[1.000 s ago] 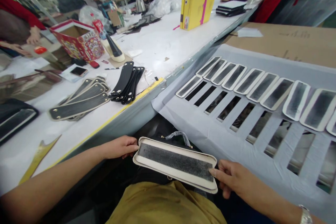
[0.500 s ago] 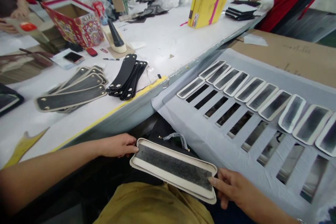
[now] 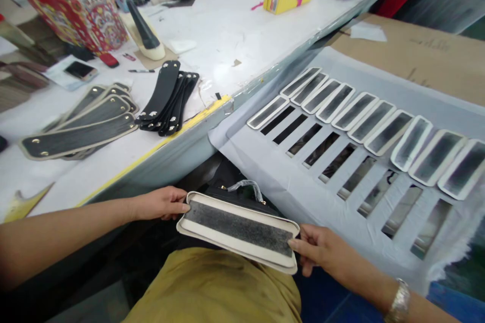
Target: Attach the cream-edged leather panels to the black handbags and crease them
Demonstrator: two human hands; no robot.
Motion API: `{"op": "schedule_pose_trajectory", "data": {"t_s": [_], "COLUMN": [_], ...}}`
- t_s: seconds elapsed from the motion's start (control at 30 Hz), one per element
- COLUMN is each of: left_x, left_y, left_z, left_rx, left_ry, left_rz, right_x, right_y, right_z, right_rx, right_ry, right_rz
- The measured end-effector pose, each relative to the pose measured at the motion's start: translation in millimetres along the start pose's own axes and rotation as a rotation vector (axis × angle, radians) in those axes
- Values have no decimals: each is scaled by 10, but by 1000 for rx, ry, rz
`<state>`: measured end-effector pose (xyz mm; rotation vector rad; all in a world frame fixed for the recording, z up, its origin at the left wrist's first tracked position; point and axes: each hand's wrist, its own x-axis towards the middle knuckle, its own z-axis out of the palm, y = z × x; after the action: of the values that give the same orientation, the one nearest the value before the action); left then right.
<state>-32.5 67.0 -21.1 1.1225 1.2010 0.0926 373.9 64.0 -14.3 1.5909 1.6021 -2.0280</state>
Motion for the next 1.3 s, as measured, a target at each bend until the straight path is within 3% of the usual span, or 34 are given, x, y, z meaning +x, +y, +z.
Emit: {"op": "schedule_pose_trajectory", "data": {"t_s": [0.33, 0.53, 0.87, 1.0, 1.13, 1.3], "left_x": [-93, -195, -47, -42, -5, 28], "left_y": [-28, -27, -152, -160, -241, -353], "left_z": [122, 186, 181, 158, 178, 260], "left_rx": [57, 84, 57, -31, -186, -198], "left_ry": [104, 89, 45, 74, 93, 182], "left_rz": [78, 124, 90, 56, 107, 184], "right_x": [-219, -316, -235, -247, -259, -230], "right_y": [-42, -111, -158, -172, -170, -59], "right_z": [363, 425, 223, 239, 299, 388], "right_rx": [157, 226, 163, 187, 197, 183], "right_ry": [336, 330, 223, 236, 297, 400], "right_rz": [-66, -19, 122, 89, 47, -48]}}
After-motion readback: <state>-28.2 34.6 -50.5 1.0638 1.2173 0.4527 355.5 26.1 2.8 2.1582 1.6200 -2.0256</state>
